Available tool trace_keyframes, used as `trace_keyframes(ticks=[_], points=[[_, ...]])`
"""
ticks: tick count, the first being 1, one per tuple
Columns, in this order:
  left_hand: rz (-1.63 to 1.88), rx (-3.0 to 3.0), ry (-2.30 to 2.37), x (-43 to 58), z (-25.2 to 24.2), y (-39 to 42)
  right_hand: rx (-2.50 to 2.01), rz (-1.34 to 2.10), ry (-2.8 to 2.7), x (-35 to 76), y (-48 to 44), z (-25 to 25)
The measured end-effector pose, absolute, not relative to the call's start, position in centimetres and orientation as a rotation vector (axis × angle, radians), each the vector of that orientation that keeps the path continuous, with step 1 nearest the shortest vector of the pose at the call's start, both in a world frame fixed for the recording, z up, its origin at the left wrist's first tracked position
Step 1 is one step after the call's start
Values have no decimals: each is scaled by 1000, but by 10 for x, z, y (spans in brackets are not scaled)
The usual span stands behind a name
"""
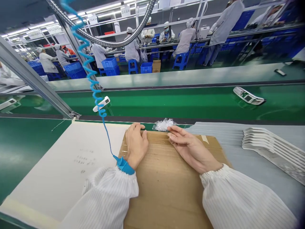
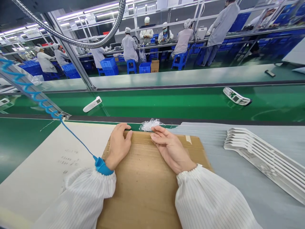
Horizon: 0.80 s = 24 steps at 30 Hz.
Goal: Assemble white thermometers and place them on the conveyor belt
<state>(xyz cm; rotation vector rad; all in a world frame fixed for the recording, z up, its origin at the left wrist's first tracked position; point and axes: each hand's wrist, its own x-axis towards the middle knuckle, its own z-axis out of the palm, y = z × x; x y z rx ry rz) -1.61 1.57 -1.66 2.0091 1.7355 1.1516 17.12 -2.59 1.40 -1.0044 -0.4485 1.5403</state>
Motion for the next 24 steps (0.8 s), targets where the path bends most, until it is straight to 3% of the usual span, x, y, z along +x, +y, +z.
trace_keyframes(ticks=[24], points=[[1181,2008,1716,-16,-18,16,-1013,1537,-492,170,-25,15]])
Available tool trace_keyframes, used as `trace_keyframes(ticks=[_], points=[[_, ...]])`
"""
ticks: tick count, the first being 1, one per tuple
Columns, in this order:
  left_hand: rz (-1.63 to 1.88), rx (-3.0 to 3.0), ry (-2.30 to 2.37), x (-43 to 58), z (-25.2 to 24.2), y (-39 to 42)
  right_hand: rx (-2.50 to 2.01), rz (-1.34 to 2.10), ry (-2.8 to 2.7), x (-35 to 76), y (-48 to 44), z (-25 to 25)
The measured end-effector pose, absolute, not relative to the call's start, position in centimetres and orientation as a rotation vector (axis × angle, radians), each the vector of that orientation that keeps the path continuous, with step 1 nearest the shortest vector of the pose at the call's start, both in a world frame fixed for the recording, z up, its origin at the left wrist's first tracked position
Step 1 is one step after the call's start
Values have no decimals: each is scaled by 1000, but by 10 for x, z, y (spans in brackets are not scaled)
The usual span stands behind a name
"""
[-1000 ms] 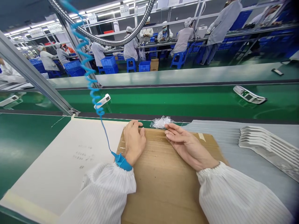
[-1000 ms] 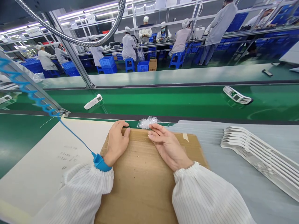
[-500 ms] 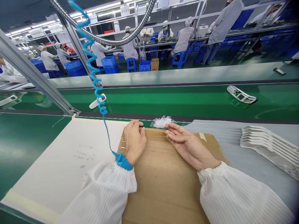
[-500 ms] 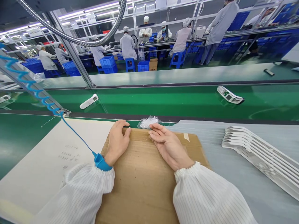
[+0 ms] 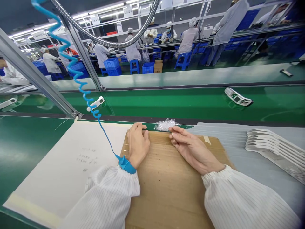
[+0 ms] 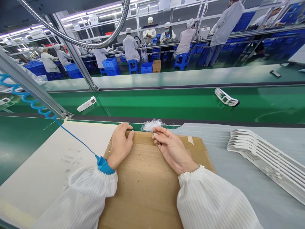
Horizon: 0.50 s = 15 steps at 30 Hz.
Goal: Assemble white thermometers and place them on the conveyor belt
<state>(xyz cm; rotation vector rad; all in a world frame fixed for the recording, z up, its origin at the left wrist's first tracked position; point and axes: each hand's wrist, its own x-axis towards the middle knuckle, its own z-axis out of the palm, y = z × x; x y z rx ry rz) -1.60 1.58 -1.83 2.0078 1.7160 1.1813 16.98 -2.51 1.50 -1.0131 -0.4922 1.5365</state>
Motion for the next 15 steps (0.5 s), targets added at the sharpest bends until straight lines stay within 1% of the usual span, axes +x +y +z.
trace_keyframes(ticks=[15], points=[[1178,1999,1726,-16,-18,16,-1042,1534,-519,172,-26,11]])
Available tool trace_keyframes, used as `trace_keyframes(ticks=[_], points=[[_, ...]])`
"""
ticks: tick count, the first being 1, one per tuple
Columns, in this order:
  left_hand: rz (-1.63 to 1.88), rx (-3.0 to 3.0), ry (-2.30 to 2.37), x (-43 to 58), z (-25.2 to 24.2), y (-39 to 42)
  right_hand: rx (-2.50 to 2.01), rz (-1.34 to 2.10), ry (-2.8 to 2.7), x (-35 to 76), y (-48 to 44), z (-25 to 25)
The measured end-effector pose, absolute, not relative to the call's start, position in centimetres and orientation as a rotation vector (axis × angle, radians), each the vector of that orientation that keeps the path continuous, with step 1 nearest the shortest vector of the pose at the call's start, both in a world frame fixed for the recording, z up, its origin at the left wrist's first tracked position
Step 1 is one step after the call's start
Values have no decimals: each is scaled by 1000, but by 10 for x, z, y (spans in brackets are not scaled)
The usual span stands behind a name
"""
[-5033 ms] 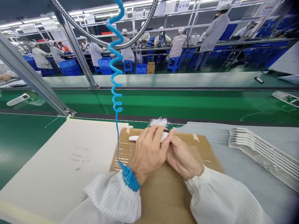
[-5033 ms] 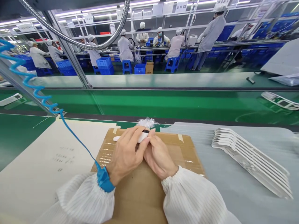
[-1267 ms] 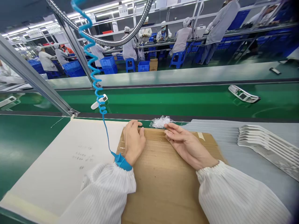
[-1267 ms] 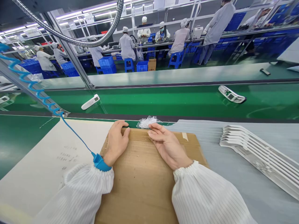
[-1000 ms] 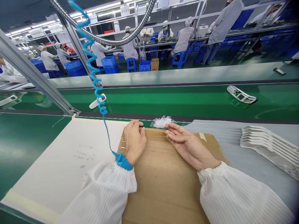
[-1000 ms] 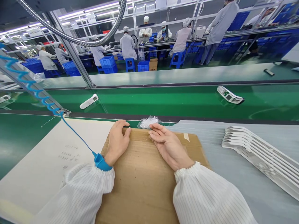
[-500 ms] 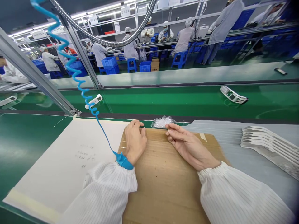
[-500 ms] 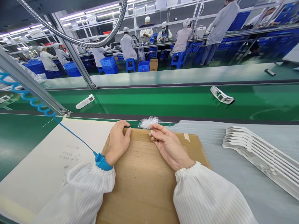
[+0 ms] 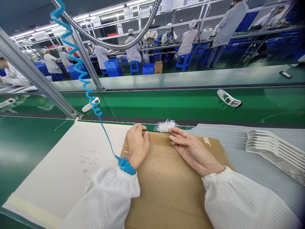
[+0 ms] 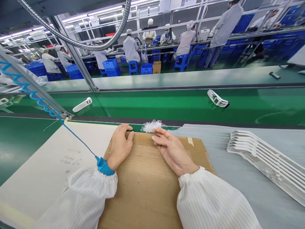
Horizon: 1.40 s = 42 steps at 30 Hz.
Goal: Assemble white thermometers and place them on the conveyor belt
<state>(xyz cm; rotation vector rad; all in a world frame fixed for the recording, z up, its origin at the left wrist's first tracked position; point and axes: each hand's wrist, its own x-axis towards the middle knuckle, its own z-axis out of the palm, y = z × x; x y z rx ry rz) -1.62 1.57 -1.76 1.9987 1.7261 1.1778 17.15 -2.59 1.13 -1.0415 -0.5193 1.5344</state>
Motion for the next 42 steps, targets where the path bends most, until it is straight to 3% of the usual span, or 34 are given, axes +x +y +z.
trace_keyframes(ticks=[42], points=[[1288,1973,1619,-16,-13,15,-1029,1562,-507,171,-27,13]])
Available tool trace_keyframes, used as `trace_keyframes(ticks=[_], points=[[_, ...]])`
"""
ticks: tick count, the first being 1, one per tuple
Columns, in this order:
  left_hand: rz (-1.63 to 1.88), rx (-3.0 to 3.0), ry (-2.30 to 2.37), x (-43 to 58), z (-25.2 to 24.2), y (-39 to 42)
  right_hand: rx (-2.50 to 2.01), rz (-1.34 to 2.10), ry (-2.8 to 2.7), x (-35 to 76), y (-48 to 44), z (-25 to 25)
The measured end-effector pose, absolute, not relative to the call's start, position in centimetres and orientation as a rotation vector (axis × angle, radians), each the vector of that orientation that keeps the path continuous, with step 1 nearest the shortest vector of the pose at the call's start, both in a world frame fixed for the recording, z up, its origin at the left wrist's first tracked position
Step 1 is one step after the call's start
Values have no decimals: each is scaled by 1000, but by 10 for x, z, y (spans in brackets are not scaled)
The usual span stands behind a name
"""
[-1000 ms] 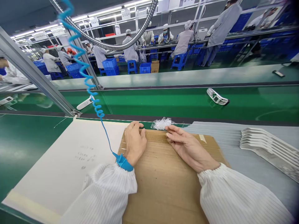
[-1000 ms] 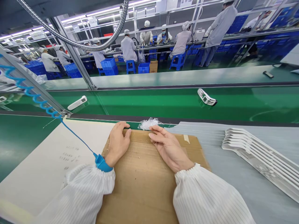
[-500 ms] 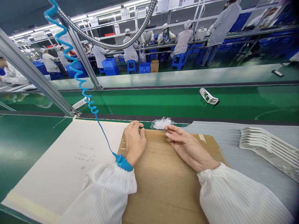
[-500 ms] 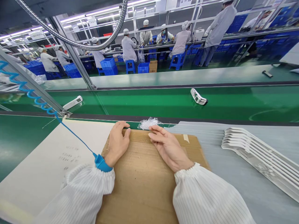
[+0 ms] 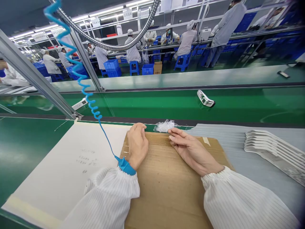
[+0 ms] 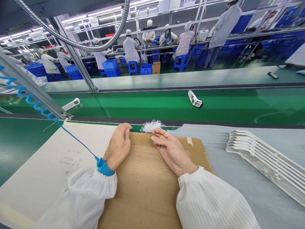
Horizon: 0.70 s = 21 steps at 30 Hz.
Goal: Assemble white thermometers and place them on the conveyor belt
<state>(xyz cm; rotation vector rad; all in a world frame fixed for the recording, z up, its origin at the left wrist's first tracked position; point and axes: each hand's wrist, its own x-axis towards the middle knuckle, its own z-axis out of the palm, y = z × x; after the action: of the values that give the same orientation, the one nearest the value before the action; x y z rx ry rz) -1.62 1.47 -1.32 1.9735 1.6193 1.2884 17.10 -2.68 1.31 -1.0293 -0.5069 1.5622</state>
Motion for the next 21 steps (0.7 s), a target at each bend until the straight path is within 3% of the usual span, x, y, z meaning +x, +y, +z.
trace_keyframes(ticks=[15,18,21], points=[[1251,1933,1604,-7,-16,12,-1084,1463,-653,186,-20,11],[1261,1884,1603,-6,-17,11,-1284,1214,-932,220,11,12],[1264,1851,1599,-5,-15,10,-1759,594,-1278,264,66,17]])
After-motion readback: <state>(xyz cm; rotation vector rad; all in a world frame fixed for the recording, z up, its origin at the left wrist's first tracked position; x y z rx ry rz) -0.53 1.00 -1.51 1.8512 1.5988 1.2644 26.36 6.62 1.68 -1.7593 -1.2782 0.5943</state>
